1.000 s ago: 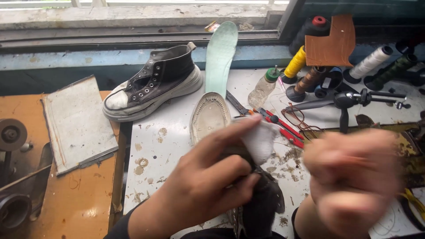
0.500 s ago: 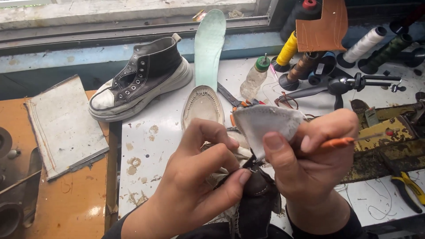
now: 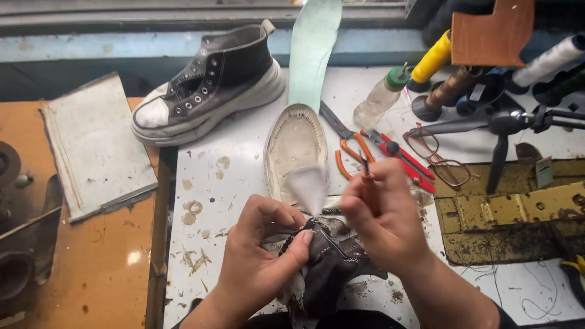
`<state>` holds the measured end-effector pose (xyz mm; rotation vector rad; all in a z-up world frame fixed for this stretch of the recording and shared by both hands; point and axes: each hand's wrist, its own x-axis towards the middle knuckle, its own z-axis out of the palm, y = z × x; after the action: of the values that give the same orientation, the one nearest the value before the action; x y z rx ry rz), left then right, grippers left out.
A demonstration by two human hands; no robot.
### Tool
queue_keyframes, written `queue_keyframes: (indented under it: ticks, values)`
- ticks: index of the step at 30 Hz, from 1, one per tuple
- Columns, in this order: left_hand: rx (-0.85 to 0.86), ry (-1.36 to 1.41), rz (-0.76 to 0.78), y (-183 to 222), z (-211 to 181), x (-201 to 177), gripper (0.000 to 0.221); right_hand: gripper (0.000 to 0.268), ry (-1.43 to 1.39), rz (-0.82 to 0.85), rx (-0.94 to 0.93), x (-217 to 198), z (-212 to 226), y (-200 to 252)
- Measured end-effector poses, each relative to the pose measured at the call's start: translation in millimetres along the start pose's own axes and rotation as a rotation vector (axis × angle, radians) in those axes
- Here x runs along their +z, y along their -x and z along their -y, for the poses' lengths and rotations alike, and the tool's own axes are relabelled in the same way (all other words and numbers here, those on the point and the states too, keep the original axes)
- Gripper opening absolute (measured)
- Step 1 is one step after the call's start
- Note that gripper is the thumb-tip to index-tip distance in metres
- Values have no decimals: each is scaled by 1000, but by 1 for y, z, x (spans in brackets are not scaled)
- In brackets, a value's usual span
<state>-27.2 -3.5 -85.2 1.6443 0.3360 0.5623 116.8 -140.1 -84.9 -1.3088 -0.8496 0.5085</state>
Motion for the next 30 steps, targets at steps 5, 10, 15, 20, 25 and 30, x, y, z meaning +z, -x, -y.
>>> queue_keyframes:
  ticks: [5,10,15,20,25,30]
  values:
    - [260,-24,-129,11,18,4,33,24,267,-9,-118,-2,0,54]
    - [339,-71,-136,18,22,2,34,24,631,165,-364,-10,4,49]
    - [392,-117,-191,16,18,6,28,25,722,122,-306,-12,5,53]
    - [345,-141,-528,15,6,29,23,23,891,26,-313,-10,5,58]
    - [399,-226,-439,10,4,21,24,33,927,25,-238,-9,9,65]
    - [421,-264,-426,8,5,22,26,33,955,65,-254,-13,9,69]
